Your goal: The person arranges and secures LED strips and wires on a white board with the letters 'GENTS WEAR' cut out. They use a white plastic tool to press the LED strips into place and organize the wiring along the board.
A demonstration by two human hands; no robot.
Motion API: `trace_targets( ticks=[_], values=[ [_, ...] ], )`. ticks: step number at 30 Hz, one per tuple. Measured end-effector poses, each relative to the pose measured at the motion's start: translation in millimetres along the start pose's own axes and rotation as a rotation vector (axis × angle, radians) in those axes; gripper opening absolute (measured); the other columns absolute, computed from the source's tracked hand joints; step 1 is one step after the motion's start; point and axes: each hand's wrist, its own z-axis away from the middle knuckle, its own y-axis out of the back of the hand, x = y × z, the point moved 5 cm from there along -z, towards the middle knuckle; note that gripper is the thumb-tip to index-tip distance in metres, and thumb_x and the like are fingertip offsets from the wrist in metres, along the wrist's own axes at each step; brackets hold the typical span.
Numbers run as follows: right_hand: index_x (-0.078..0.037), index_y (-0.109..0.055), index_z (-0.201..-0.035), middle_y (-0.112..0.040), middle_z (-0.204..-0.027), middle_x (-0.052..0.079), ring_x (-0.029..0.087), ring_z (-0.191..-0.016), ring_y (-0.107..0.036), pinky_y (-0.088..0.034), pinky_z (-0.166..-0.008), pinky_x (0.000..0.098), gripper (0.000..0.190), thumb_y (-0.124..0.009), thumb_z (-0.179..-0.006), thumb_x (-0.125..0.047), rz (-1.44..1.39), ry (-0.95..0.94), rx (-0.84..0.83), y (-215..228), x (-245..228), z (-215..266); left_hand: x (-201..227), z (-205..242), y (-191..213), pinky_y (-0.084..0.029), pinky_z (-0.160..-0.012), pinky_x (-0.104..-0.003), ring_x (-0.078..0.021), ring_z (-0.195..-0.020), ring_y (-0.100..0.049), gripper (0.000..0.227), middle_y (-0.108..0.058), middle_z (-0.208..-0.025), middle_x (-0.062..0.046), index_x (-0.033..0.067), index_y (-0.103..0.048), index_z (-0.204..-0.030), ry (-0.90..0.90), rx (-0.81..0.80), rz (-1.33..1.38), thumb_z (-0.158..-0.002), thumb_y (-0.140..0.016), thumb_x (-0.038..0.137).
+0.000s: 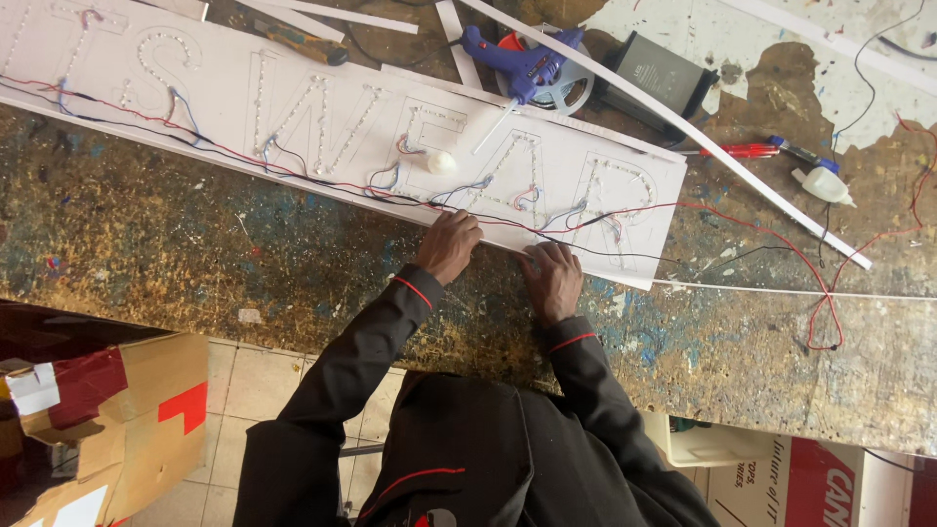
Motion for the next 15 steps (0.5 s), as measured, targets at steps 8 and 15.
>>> trace_targets(
  ticks=[8,15],
  values=[
    [-0.024,-0.077,-0.089,-0.07,-0.087,-0.002,0.021,-0.09,-0.067,-0.054,-0.079,0.0348,0.013,-0.083,-0.084,-0.035,0.055,-0.004,0.074,23.3,35.7,13.9,-8.9,1.4,-11.9,-0.052,-0.096,-0.038,-0.0197,-0.098,-0.059,0.008,-0.057,-0.086,-0.002,0.0094,-0.066,-0.089,0.021,0.042,0.066,-0.095,-0.071,0.01],
    [-0.024,-0.077,-0.085,-0.068,-0.083,-0.003,0.02,-0.086,-0.067,-0.053,-0.08,0.0346,0.02,-0.087,-0.083,-0.042,0.099,-0.073,0.096,57.7,90.9,35.0,-21.4,6.0,-31.5,-0.048,-0.101,-0.039,-0.0208,-0.1,-0.059,0.004,-0.06,-0.088,-0.003,0.0123,-0.068,-0.089,0.041,0.051,0.081,-0.09,-0.072,0.013]
  ],
)
